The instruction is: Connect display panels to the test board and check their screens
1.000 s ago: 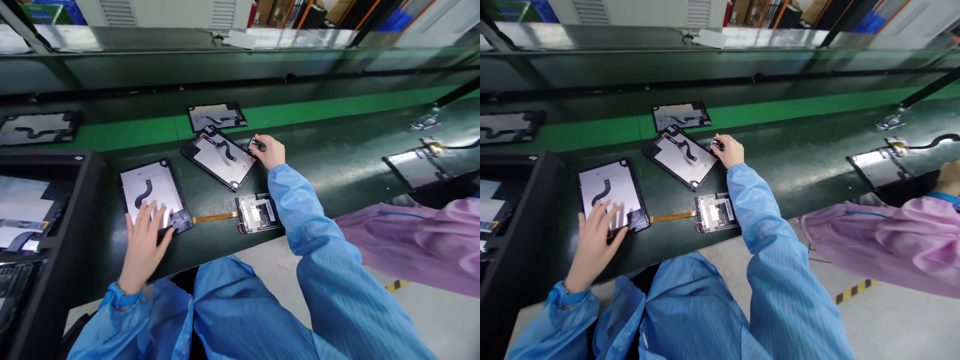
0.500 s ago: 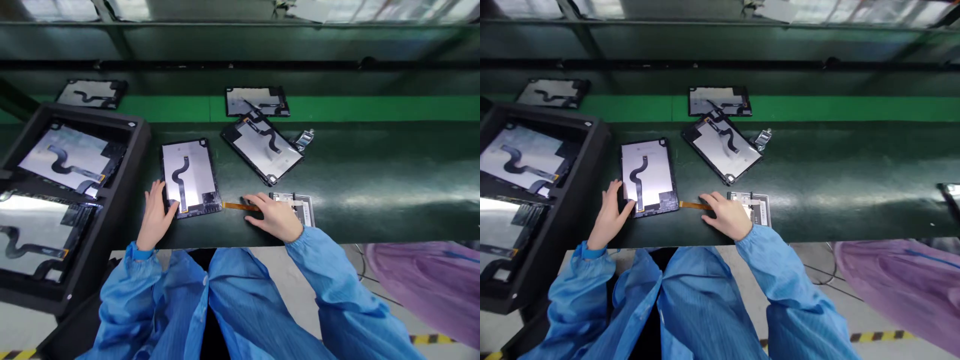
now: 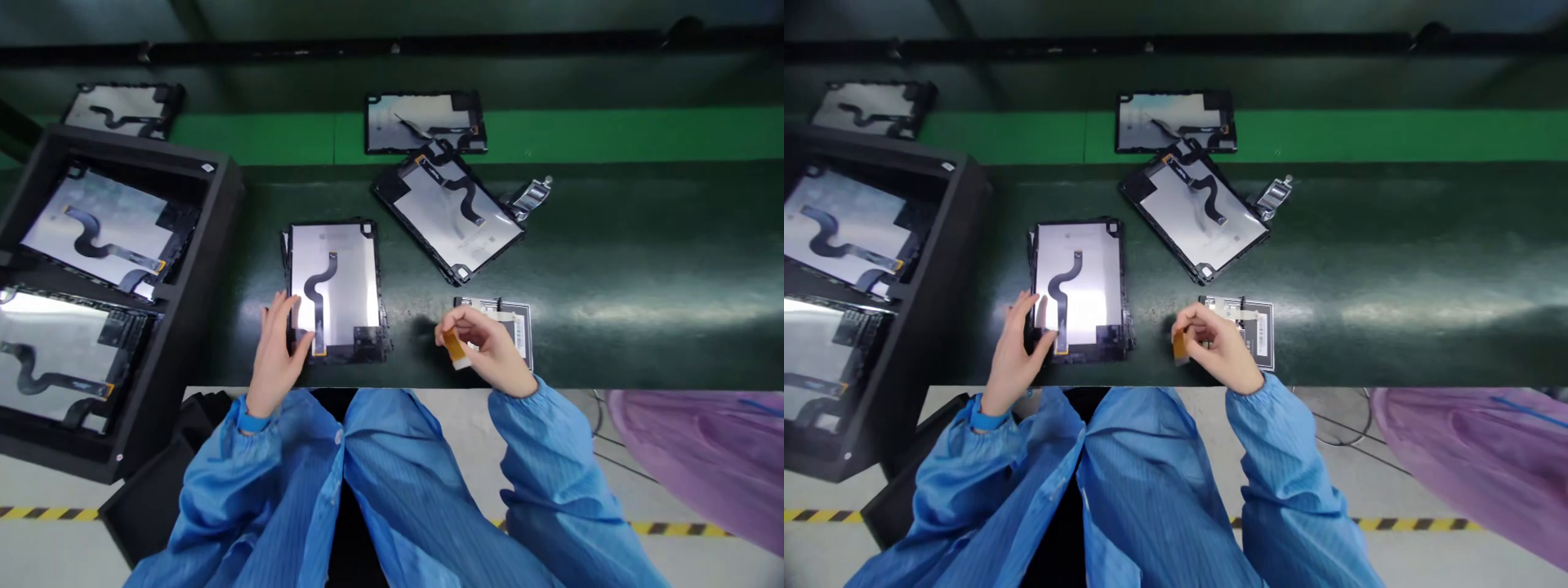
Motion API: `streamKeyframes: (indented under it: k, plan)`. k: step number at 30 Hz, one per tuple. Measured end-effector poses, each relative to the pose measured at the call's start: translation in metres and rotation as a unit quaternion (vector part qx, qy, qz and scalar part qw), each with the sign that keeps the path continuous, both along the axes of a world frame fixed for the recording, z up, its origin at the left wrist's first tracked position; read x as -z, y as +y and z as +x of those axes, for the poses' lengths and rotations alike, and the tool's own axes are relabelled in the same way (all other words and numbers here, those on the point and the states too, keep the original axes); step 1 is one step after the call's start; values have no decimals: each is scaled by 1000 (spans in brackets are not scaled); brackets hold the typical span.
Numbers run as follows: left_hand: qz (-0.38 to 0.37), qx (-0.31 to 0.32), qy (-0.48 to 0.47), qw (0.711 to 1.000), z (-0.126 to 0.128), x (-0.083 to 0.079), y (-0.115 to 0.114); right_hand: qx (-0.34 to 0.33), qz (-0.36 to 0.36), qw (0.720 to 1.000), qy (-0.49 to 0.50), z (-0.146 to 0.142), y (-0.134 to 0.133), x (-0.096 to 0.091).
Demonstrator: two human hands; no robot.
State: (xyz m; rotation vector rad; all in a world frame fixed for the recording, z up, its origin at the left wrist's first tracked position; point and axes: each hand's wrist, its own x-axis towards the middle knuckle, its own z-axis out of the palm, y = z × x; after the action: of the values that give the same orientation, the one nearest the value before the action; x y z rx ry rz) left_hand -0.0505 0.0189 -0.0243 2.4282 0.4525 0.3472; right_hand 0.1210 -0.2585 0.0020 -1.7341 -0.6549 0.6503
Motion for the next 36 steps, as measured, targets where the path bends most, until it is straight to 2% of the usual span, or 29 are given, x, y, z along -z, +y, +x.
streamKeyframes:
  k: [3,5,9,11,13,16,18,21,23,26,29,31,33,36]
  plan:
    - [0,-14,36,999,-10,-10,-26,32,27,999,26,-10,1,2]
    - [17,-32,45,998,-5,-17,-33,29,46,998,29,-15,2,2]
    - [130,-53,12,990,32,-25,-27,23,73,997,15,-22,9,0]
    - [187,-39,14,982,49,-26,-26,34,86,996,18,-25,14,-2]
    - [210,-9,34,977,57,-27,-30,43,91,995,22,-29,20,-4]
    - [206,29,68,976,57,-30,-40,34,99,994,39,-35,29,-9]
    - [195,33,71,978,58,-31,-41,13,108,993,55,-37,36,-11]
    - [176,39,30,983,69,-24,-30,5,113,991,65,-39,44,-12]
    - [163,96,13,982,78,-18,-21,17,117,991,69,-39,45,-11]
    - [121,208,43,970,78,-14,-14,46,130,987,82,-38,43,-9]
    - [40,254,74,964,56,-21,-21,72,145,982,95,-37,41,-9]
    - [-57,277,84,956,36,-27,-31,81,147,980,103,-38,40,-11]
    - [-178,250,48,950,18,-31,-41,83,146,980,111,-39,41,-13]
    - [-332,109,-48,936,4,-29,-52,79,143,979,119,-41,43,-16]
